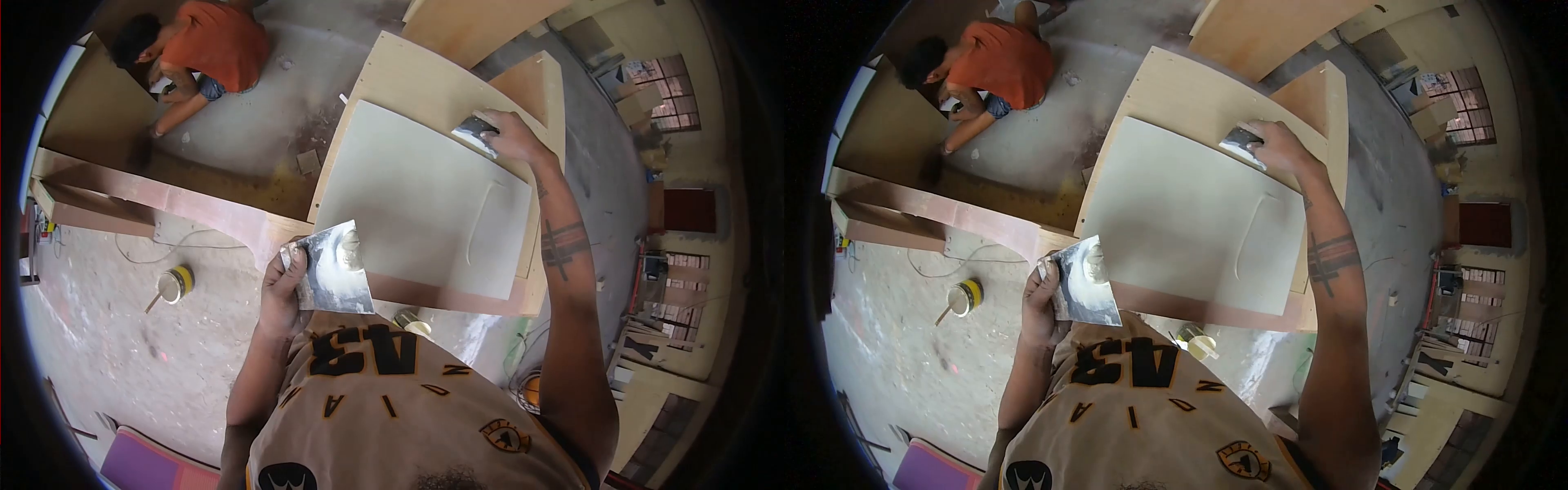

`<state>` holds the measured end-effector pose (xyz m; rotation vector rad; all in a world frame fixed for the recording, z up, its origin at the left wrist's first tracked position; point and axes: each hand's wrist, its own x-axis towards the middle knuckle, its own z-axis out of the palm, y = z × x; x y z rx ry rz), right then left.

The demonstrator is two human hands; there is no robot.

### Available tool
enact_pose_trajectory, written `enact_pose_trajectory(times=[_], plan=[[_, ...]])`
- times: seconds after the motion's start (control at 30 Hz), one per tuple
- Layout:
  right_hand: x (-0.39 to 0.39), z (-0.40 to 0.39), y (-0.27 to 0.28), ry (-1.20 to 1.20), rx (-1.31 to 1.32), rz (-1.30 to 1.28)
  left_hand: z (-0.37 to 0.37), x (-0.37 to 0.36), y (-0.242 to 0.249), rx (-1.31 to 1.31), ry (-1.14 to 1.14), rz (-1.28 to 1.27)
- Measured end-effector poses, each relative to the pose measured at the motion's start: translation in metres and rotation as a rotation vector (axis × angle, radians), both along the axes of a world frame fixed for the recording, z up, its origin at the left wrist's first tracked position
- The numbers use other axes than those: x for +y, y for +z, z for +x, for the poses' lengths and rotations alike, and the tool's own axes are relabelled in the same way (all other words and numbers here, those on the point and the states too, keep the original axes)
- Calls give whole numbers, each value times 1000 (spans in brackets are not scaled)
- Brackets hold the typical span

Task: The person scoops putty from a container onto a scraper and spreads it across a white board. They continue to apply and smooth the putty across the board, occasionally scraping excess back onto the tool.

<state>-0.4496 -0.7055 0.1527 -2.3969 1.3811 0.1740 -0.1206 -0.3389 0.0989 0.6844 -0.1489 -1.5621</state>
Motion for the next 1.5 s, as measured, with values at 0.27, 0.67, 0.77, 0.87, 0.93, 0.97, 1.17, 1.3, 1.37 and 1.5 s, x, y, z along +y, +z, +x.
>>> enact_pose_trajectory(times=[0.27, 0.67, 0.77, 0.87, 0.93, 0.97, 1.17, 1.3, 1.37, 1.5], plan=[[9, 10, 7, 53, 261, 72, 22, -23, 5, -44, -20, 2], [45, -85, 33, -296, 332, -33, 29, -27, -9, 50, -35, 4], [87, -105, 36, -409, -55, -122, 24, -35, -2, 1, -30, -17], [129, -116, 23, -694, -496, 28, 15, -47, -9, -146, -98, -38], [168, -69, 29, -851, -925, 211, 4, -56, -12, -299, -127, -170], [187, -53, 31, -1006, -1331, 372, -3, -59, -5, -352, -122, -209], [280, 32, 8, -1323, -1523, 1004, -53, -71, 16, -990, -41, -658], [309, 31, -16, -1212, -1777, 1296, -84, -81, 20, -1289, -56, -1076], [319, 16, -25, -454, -1139, 149, -94, -72, 25, -1376, -122, -959], [303, -24, -13, -932, -1648, 609, -88, -56, 36, -1617, -266, -889]])
